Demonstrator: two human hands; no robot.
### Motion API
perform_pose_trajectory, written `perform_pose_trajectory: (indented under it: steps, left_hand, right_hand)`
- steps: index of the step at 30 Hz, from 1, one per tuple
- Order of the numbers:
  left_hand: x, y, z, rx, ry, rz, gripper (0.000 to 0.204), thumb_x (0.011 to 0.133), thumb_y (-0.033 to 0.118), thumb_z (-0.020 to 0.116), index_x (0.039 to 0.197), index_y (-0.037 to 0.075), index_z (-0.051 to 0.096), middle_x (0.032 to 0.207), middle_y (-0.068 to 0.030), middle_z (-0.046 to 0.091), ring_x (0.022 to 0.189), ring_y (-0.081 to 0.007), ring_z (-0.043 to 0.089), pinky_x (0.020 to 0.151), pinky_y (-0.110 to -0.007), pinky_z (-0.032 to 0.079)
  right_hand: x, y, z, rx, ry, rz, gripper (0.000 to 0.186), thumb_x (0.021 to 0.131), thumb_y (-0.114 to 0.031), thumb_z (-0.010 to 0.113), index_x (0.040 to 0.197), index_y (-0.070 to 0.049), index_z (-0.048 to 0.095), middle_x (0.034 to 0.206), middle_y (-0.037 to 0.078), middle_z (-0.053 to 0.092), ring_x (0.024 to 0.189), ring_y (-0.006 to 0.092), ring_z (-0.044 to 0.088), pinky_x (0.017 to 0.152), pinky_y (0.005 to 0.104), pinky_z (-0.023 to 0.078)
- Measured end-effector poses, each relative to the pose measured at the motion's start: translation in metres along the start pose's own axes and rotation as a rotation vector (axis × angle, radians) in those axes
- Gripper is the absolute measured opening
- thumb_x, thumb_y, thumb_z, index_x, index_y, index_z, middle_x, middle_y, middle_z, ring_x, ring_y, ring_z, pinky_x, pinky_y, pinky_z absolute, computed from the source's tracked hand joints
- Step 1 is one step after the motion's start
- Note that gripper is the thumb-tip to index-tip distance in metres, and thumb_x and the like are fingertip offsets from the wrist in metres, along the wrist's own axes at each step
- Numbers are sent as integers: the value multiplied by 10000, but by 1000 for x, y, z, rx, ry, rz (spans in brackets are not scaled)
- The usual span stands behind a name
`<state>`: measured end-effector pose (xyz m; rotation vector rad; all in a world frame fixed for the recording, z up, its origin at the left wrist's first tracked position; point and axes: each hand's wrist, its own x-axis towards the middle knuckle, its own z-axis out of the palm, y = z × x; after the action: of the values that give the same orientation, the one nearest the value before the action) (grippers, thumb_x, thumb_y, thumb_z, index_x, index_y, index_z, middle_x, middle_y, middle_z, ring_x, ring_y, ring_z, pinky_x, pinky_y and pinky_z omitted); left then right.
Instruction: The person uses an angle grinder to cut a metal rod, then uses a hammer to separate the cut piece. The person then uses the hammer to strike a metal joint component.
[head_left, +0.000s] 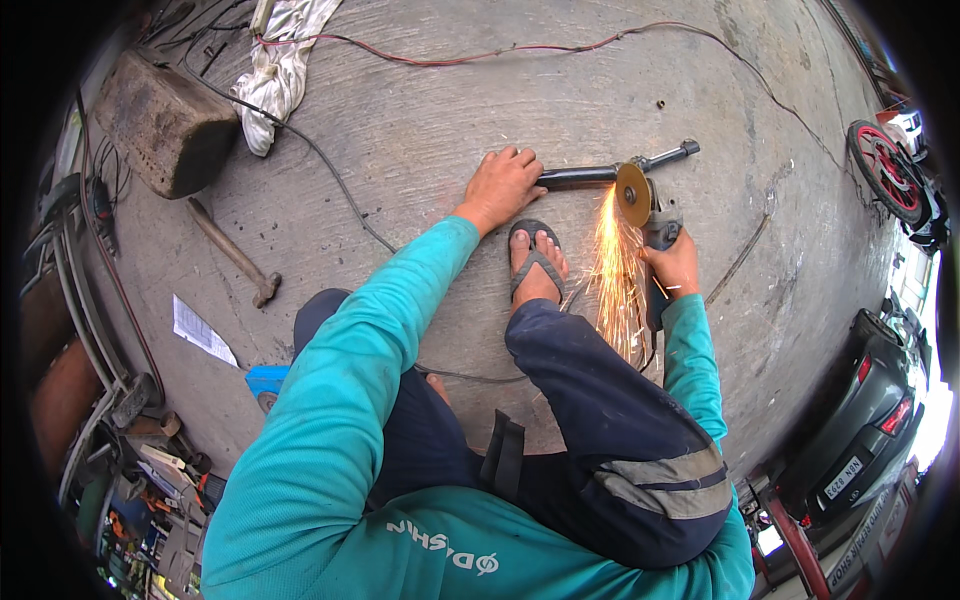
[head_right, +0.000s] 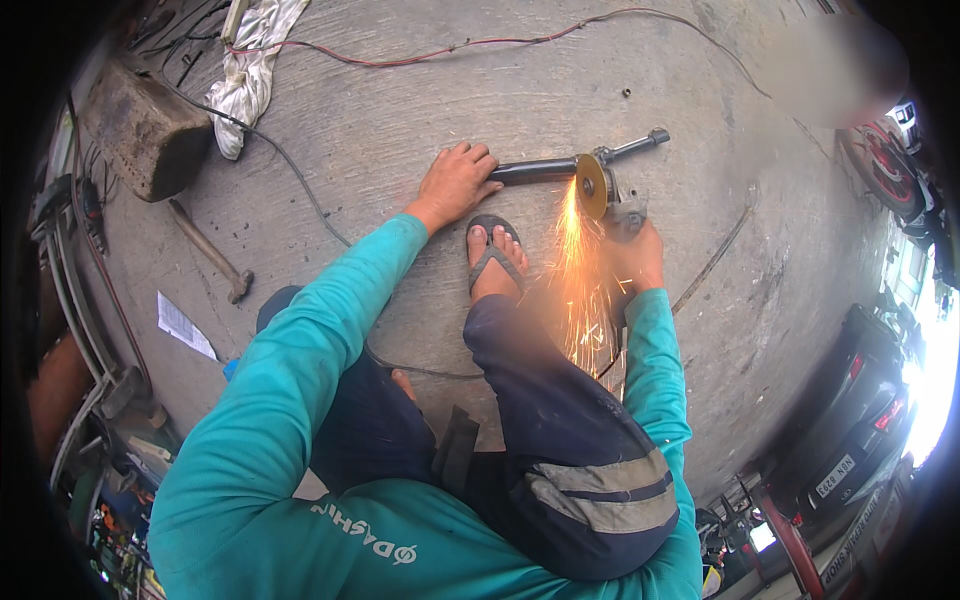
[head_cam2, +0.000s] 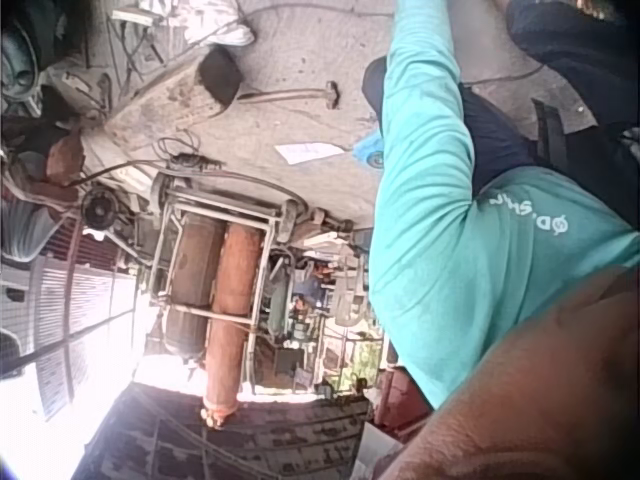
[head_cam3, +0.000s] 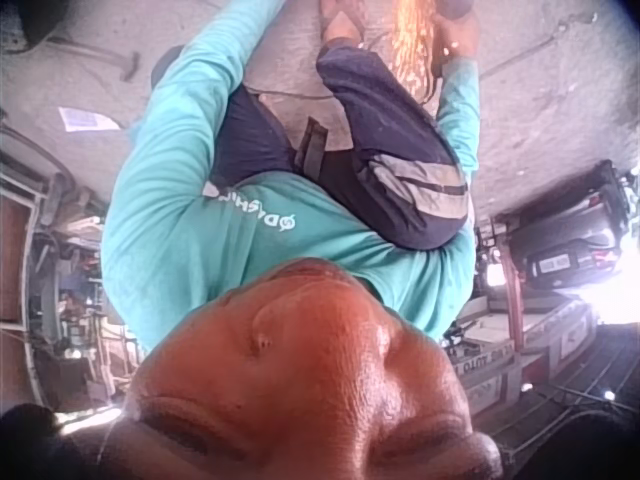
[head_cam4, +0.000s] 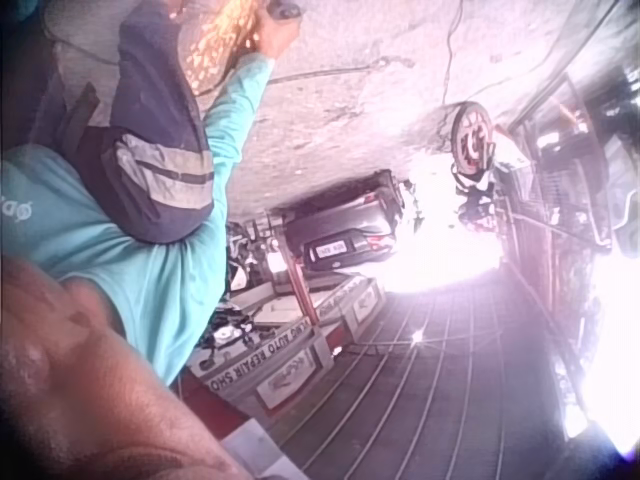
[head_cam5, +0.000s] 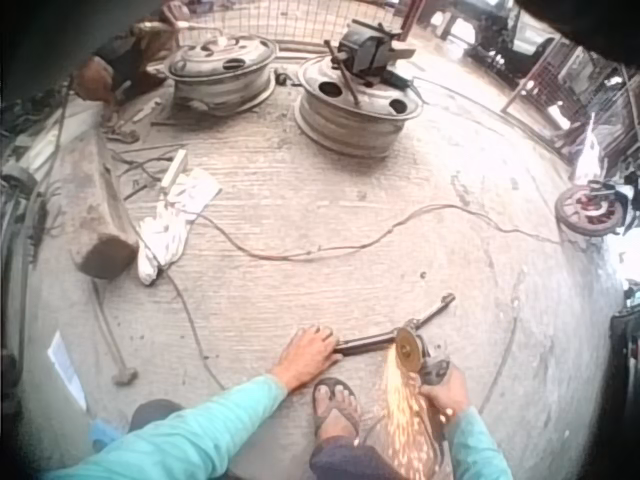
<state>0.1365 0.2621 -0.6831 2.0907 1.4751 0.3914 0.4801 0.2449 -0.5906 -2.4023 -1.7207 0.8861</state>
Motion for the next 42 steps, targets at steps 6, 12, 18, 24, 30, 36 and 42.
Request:
perform_pose_trajectory:
  steps: [6,12,18,24,30,36,42]
  left_hand:
    - [-1,-2,0,-13,2,2,349,939,357,770,1174,104,719,1154,-58,656,1132,-282,613,949,-457,506]
    - [0,-1,-2,-15,-5,2,345,937,360,771,1159,101,714,1152,-59,656,1133,-284,613,951,-461,507]
    - [0,-2,0,-17,0,5,346,935,356,775,1160,101,715,1149,-60,656,1136,-284,614,946,-465,510]
    - [-1,-3,1,1,9,1,352,931,357,778,1162,99,716,1150,-59,660,1139,-284,616,952,-461,514]
    - [1,-2,1,-3,8,3,353,934,362,776,1162,99,718,1155,-61,659,1137,-283,616,963,-461,515]
    - [0,-1,1,14,6,-1,352,937,369,772,1158,100,719,1155,-55,660,1135,-277,617,964,-454,516]
    - [-1,-2,0,5,-2,-9,356,937,366,773,1167,99,722,1154,-56,662,1127,-277,617,970,-454,517]
  right_hand:
    - [-5,-7,-1,37,-20,30,548,651,-175,888,1110,47,686,1006,169,766,885,280,737,848,399,576]
    - [-7,1,0,47,-44,26,589,676,-245,907,1145,39,692,1045,168,773,941,277,739,874,397,575]
    - [-4,12,3,73,-54,6,557,651,-169,888,1130,40,694,1015,149,771,905,258,731,861,388,574]
    - [-5,-6,1,63,-44,52,559,652,-159,893,1130,46,690,1015,152,771,905,258,733,857,384,575]
    - [-4,-18,-6,52,-28,35,533,659,-154,884,1111,46,686,978,151,763,869,258,730,832,389,579]
    - [4,-7,-1,49,-31,19,518,657,-151,882,1093,43,682,963,152,759,855,259,728,825,393,579]
    - [2,-6,1,44,-15,11,545,643,-154,903,1100,48,685,980,160,765,873,267,736,827,395,576]
